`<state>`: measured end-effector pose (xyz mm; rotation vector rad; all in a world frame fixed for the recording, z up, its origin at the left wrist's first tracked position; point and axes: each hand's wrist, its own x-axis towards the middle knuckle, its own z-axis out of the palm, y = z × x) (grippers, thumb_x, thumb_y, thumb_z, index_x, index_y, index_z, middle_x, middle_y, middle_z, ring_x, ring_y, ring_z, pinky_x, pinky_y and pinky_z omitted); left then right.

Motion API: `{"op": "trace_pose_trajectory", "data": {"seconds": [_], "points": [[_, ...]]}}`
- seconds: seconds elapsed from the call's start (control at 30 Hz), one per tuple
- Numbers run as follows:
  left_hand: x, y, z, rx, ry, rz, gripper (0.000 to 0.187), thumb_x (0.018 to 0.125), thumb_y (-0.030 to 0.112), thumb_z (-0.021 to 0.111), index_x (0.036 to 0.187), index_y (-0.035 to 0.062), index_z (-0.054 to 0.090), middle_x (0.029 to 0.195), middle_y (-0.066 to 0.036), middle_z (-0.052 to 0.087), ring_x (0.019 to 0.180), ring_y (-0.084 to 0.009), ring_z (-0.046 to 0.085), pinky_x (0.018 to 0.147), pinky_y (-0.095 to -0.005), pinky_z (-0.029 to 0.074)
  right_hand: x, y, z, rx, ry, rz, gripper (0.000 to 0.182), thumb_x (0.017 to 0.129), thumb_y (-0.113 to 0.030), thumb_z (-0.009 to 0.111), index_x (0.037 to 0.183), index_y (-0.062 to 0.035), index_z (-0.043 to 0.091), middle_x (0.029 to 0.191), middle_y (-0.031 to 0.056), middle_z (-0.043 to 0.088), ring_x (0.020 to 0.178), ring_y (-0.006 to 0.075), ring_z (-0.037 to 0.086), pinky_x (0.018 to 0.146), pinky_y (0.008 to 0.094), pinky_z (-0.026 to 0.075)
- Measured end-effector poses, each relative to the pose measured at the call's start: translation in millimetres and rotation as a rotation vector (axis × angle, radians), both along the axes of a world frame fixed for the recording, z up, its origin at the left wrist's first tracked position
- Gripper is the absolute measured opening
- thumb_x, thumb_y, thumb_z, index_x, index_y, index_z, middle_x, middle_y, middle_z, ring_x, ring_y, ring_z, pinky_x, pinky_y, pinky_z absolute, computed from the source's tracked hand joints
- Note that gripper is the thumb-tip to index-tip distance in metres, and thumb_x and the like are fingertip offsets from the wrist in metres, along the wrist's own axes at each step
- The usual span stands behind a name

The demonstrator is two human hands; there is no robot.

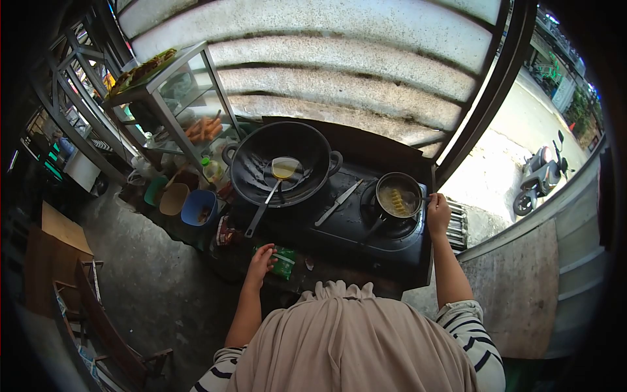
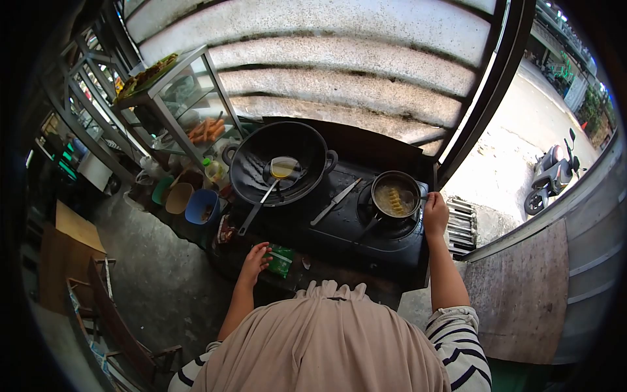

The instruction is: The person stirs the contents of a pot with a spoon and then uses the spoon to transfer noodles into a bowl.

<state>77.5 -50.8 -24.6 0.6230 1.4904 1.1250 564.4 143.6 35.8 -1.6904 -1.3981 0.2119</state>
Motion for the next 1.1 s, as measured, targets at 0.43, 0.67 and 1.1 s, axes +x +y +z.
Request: {"op": "trace_pose_trajectory", "data": {"seconds": [0.43, 0.67, 1.1], "points": [[-0.6, -2.9, -2.0, -0.007, -0.026, -0.005, 0.029, 0.093, 0.029, 0.05, 0.119, 0.0148, 0.054, 0.107, 0.002, 0.059, 0.084, -0.007, 0.056, 0.072, -0.023, 0.042, -39.7, -20.8, 18.1, 0.103, -0.475, 0.288, 0.013, 0.09, -0.017, 0.051, 0.088, -0.0065, 0.058, 0.08, 0.0142, 0.064, 0.068, 0.0355, 0.062, 0.059, 0.0442, 0.049], [-1.7, -5.7, -3.5, -0.028, -0.012, -0.006, 0.031, 0.094, 0.027, 0.049, 0.122, 0.0141, 0.052, 0.109, 0.0, 0.058, 0.088, -0.0101, 0.058, 0.073, -0.0236, 0.044, -32.9, 2.2, 10.6, -0.033, -0.474, 0.274, 0.018, 0.091, -0.022, 0.047, 0.09, -0.0068, 0.057, 0.08, 0.0159, 0.064, 0.071, 0.0388, 0.061, 0.063, 0.0479, 0.048], [-6.0, -7.9, -6.5, 0.0, -0.023, 0.004, 0.031, 0.093, 0.029, 0.05, 0.12, 0.0156, 0.053, 0.108, 0.002, 0.058, 0.085, -0.0075, 0.057, 0.072, -0.0232, 0.043, 21.3, 46.3, -1.5, -0.211, 0.17, 0.106, 0.026, 0.091, -0.026, 0.052, 0.085, -0.0046, 0.065, 0.069, 0.0092, 0.063, 0.062, 0.0184, 0.06, 0.059, 0.0313, 0.045]]}}
